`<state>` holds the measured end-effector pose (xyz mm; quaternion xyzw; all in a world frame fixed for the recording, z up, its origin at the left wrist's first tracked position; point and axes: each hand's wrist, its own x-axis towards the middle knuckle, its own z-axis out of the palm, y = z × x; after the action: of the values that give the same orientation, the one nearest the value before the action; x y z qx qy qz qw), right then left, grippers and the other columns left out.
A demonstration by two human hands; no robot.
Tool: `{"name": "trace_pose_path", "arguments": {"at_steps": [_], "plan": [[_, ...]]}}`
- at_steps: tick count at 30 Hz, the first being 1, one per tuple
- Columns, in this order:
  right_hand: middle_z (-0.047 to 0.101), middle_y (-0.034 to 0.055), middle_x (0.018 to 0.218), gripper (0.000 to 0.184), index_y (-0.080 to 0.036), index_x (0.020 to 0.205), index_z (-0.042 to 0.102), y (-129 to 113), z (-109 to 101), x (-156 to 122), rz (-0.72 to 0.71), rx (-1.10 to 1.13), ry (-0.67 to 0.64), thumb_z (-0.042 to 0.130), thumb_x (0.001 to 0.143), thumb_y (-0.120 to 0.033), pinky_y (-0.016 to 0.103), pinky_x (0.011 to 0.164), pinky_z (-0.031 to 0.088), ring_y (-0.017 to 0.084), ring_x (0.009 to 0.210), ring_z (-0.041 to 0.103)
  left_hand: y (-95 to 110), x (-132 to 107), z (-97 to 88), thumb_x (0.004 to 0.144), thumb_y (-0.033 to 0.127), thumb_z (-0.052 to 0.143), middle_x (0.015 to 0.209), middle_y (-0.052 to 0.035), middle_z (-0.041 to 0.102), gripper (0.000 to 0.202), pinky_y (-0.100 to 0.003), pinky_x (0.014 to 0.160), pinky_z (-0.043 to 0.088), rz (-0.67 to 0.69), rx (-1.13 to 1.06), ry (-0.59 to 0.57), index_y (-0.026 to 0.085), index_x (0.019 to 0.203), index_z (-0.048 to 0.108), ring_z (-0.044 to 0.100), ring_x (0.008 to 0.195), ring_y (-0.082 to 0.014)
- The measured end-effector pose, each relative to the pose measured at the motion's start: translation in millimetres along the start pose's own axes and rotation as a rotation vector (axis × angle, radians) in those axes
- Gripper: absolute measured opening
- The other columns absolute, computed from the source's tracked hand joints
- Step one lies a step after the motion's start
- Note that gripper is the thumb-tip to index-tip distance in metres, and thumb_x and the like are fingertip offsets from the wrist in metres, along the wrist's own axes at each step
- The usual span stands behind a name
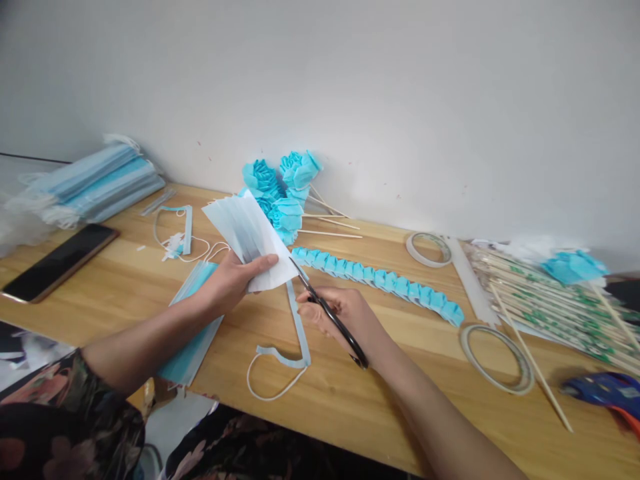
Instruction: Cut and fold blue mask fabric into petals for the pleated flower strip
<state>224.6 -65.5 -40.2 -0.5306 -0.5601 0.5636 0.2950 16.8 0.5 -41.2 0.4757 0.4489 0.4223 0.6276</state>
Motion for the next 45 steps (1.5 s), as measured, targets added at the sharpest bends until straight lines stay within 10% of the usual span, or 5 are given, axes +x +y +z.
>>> {"name": "trace_pose_path", "arguments": {"at_steps": [24,31,34,38,45], "plan": [[0.044,-0.0048,0.049,0.047,-0.015,0.091,0.072,-8.3,-0.5,0.2,-0.034,-0.083,0.059,0.067,0.076,-0.059,0.022,0.042,0.036,0.008,0.042,0.04,-5.2,0.9,-0.9,0.062,0.046,0.081,0.064,-0.0033,0.06,0.045,-0.02,0.039,0.037,-0.026,-0.028,0.015,0.01,0.083,0.066,0.048,0.049,-0.0087],[0.043,-0.0044,0.05,0.044,-0.013,0.098,0.072,-3.2,-4.1,0.9,-0.068,-0.04,0.028,0.065,0.078,-0.052,0.024,0.043,0.031,0.009,0.043,0.037,31.0,7.3,-17.5,0.074,0.05,0.07,0.086,-0.01,0.072,0.042,-0.031,0.069,0.052,0.272,0.278,0.01,0.011,0.09,0.07,0.067,0.081,-0.0236],[0.041,-0.0031,0.053,0.042,-0.013,0.1,0.072,-0.8,-9.0,0.3,-0.154,-0.084,-0.021,0.062,0.082,-0.049,0.025,0.044,0.029,0.009,0.044,0.035,73.7,-1.9,-45.4,0.074,0.048,0.071,0.094,-0.0093,0.073,0.041,-0.033,0.085,0.05,0.432,0.518,-0.06,0.014,0.098,0.072,0.066,0.097,-0.0254],[0.039,-0.002,0.055,0.042,-0.016,0.095,0.076,0.5,-13.9,-0.4,-0.371,-0.178,-0.178,0.061,0.083,-0.053,0.027,0.044,0.025,0.01,0.046,0.031,102.3,-27.0,-125.1,0.083,0.049,0.059,0.109,-0.011,0.072,0.052,-0.036,0.098,0.046,0.495,0.812,0.267,0.015,0.124,0.062,0.063,0.107,-0.0244],[0.048,0.0001,0.063,0.047,-0.016,0.097,0.076,-5.7,-11.7,-1.5,-0.391,-0.335,-0.572,0.06,0.084,-0.058,0.025,0.049,0.029,0.012,0.055,0.038,40.6,-74.8,-296.0,0.078,0.054,0.058,0.137,-0.0195,0.055,0.081,-0.048,0.106,0.039,-0.01,1.374,0.696,0.012,0.145,0.04,0.053,0.124,-0.0349]]}}
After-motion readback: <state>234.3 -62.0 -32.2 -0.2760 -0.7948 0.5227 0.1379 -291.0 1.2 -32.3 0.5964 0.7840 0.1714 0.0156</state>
